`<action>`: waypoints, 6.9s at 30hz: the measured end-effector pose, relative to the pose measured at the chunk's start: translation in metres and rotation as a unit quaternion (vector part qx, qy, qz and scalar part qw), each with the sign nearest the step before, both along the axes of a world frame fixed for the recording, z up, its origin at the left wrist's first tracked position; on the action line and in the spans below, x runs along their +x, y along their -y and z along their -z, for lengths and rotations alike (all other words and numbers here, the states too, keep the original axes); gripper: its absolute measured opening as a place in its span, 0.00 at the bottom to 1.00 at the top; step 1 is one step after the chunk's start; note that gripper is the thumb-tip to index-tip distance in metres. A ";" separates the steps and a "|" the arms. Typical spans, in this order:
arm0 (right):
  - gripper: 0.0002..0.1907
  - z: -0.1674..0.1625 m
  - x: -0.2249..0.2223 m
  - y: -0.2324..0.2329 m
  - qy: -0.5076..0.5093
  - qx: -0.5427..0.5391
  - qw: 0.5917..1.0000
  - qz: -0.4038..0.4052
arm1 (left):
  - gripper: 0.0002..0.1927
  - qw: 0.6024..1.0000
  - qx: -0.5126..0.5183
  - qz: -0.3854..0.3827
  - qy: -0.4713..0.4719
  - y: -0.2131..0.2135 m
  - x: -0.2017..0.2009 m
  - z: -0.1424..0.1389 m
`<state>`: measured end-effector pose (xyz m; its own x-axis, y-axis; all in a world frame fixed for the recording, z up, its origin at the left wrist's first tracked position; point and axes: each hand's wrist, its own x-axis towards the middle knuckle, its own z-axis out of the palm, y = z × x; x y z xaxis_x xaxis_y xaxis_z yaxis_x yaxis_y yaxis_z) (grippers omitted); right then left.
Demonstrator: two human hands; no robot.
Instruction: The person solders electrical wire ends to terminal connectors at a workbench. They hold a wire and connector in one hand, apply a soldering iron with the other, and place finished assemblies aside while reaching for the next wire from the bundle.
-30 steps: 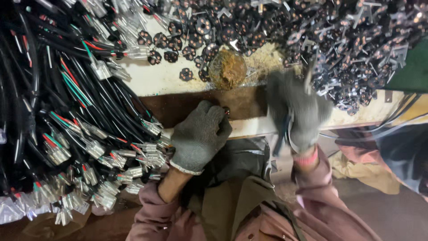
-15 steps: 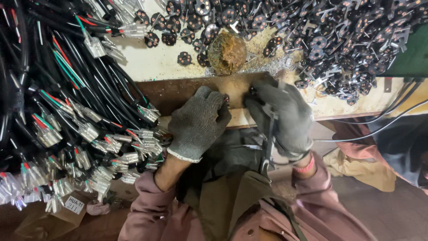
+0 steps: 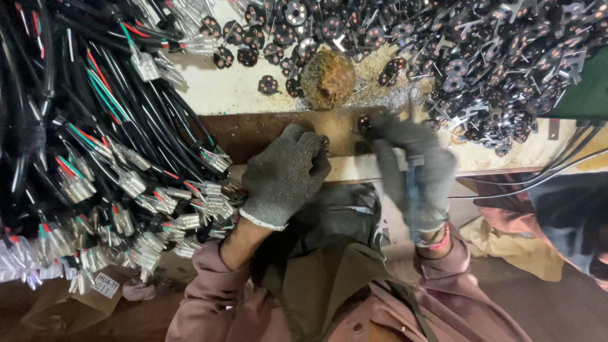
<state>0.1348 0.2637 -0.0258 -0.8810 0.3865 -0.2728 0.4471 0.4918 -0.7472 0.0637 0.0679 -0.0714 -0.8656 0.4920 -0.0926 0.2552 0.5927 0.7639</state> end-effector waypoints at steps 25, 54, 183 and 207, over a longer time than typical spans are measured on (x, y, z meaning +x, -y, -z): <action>0.12 0.054 0.018 0.006 -0.170 0.096 0.979 -0.065 | 0.20 0.998 0.013 0.055 -0.036 -0.013 0.022 -0.006; 0.09 0.061 0.023 0.010 -0.230 -0.138 0.951 0.151 | 0.12 0.848 -0.380 -0.274 -0.246 0.051 -0.099 0.038; 0.09 0.025 -0.001 0.004 -0.034 0.035 0.997 -0.067 | 0.07 0.984 0.069 -0.151 0.063 0.000 -0.026 -0.025; 0.16 0.074 0.071 -0.021 -0.210 0.078 0.954 -0.198 | 0.08 0.998 0.064 0.006 -0.005 0.000 0.009 0.007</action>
